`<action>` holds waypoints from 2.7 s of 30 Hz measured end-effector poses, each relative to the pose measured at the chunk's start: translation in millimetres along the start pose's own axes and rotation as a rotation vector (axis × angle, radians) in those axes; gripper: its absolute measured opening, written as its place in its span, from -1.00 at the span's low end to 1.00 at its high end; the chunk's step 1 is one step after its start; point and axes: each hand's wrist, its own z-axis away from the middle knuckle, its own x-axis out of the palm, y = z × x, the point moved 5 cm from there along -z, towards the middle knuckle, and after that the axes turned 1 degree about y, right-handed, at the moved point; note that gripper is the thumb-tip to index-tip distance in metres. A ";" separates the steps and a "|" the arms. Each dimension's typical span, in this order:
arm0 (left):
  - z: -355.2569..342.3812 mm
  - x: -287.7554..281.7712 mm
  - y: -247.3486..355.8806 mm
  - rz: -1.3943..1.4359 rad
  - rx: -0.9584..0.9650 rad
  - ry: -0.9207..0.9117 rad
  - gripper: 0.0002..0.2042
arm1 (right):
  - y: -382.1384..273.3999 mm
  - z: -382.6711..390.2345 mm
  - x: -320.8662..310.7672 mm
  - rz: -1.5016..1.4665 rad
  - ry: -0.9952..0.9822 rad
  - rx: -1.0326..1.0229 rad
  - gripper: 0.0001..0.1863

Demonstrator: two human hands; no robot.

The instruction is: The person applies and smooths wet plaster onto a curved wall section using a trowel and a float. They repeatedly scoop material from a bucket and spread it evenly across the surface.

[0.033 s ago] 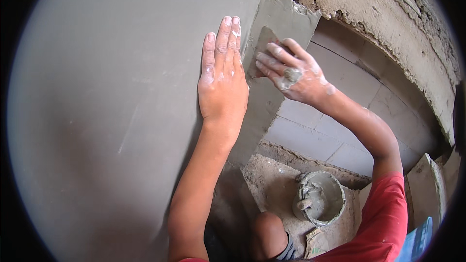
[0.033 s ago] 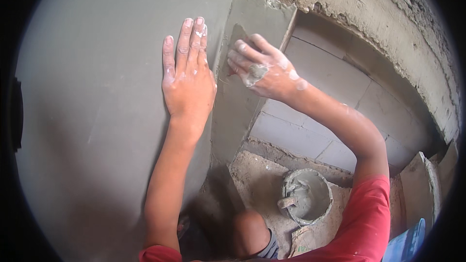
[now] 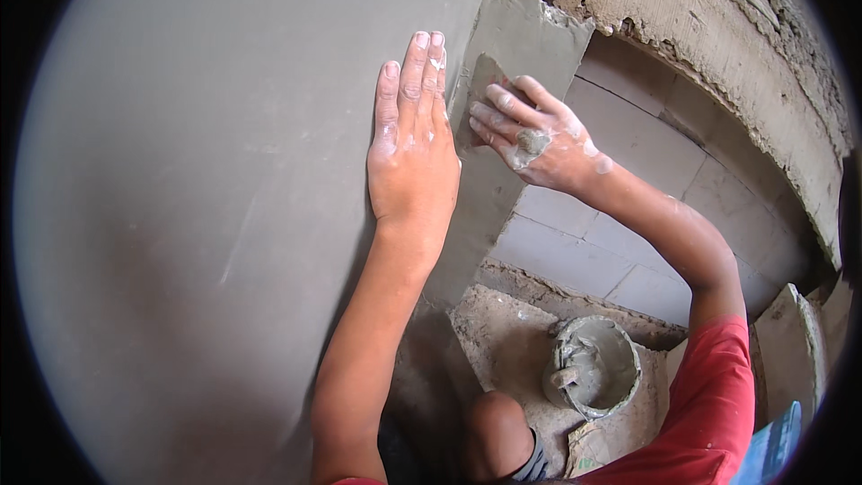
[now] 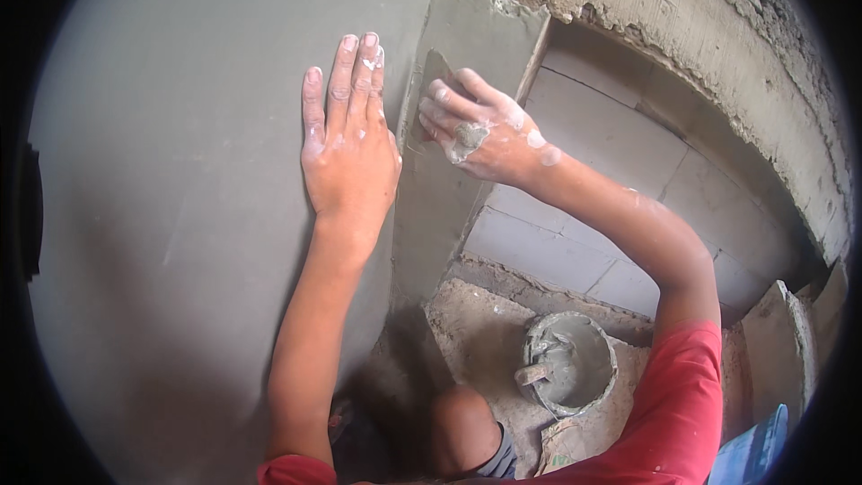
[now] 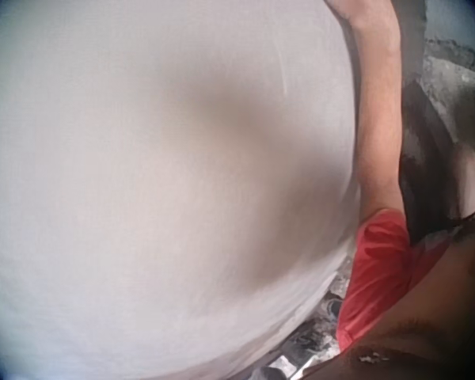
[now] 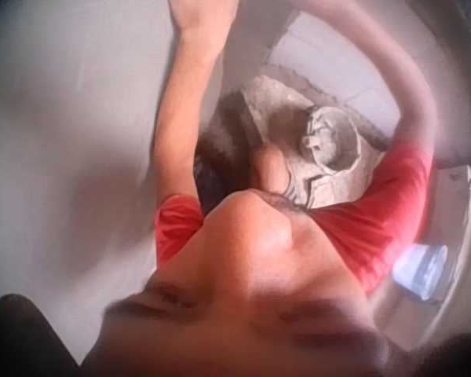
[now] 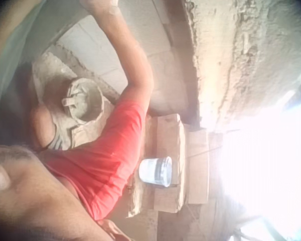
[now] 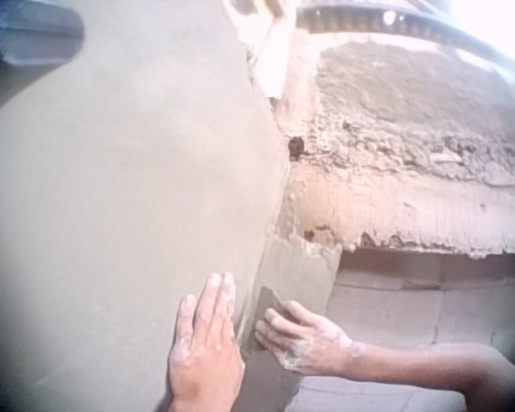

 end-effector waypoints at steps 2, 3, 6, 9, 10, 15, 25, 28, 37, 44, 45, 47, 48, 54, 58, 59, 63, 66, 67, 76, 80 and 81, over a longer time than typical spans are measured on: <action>-2.1 0.0 -5.1 -0.025 -0.001 0.011 -0.32 | -3.7 -0.3 13.6 -0.004 -0.024 -0.035 -0.56; -1.9 -1.1 -5.2 -0.033 0.004 0.017 -0.32 | -7.9 5.2 13.3 0.002 -0.032 -0.037 -0.57; -2.6 -2.1 -6.6 -0.014 0.007 0.041 -0.32 | -16.6 23.9 -1.8 -0.016 -0.091 -0.021 -0.64; -3.2 -0.6 -5.1 -0.007 -0.004 0.026 -0.31 | -10.8 42.3 -22.9 -0.011 -0.284 0.047 -0.67; -3.4 -0.5 -5.1 0.009 -0.015 0.032 -0.31 | 0.9 39.3 -32.4 -0.006 -0.127 0.065 -0.67; -1.5 -1.7 -3.4 -0.011 0.001 0.021 -0.28 | 84.8 5.6 -12.8 0.117 0.220 0.085 -0.60; -0.8 -2.5 -6.1 0.046 0.012 0.040 -0.34 | 129.7 -13.6 19.3 0.074 0.256 0.112 -0.58; -0.3 -2.7 -6.3 0.052 0.013 0.049 -0.36 | 130.6 -14.5 20.9 0.070 0.241 0.116 -0.60; -0.6 -2.6 -4.2 0.012 -0.016 0.042 -0.35 | 129.7 15.6 -32.0 0.150 0.238 0.118 -0.59; -0.4 -2.9 -5.8 0.021 0.011 0.003 -0.32 | 125.3 -19.6 5.1 0.026 0.210 0.108 -0.63; -0.5 -2.8 -6.1 0.008 0.018 0.001 -0.32 | 125.7 -22.1 8.1 0.022 0.207 0.111 -0.64; 0.2 -2.0 -6.7 0.008 0.027 -0.011 -0.31 | 125.1 -22.6 8.3 0.053 0.206 0.113 -0.66; 0.3 -1.3 -5.7 0.013 0.035 -0.022 -0.30 | 123.5 -21.2 6.2 0.075 0.200 0.106 -0.66; 0.9 -4.3 -5.4 -0.009 -0.006 0.061 -0.34 | 112.7 -9.4 -12.1 0.154 0.080 0.127 -0.57; 0.5 -3.1 -3.9 0.041 0.002 0.028 -0.35 | 107.2 -21.2 -0.8 0.175 0.153 0.091 -0.57; 0.5 -3.7 -4.3 0.028 0.005 0.035 -0.34 | 108.7 -24.2 4.6 0.180 0.133 0.109 -0.57; 1.5 -4.6 -6.7 -0.016 0.011 0.030 -0.34 | 116.0 -25.0 11.3 0.104 0.064 0.164 -0.55; 2.5 -5.2 -6.5 -0.039 0.014 0.052 -0.35 | 117.7 -14.9 -1.6 0.099 0.106 0.132 -0.52; 2.5 -4.6 -6.5 -0.040 0.015 0.048 -0.35 | 118.1 -11.8 -4.3 0.139 0.088 0.135 -0.65; 1.8 -4.7 -6.6 -0.033 0.016 0.019 -0.35 | 115.9 -29.9 5.6 0.116 0.057 0.162 -0.59; 1.0 -4.7 -7.3 -0.055 0.007 0.018 -0.33 | 108.9 -21.7 -7.6 0.167 -0.017 0.155 -0.61; 1.0 -4.8 -7.1 -0.053 0.004 0.022 -0.33 | 109.0 -23.2 -7.1 0.152 -0.014 0.166 -0.60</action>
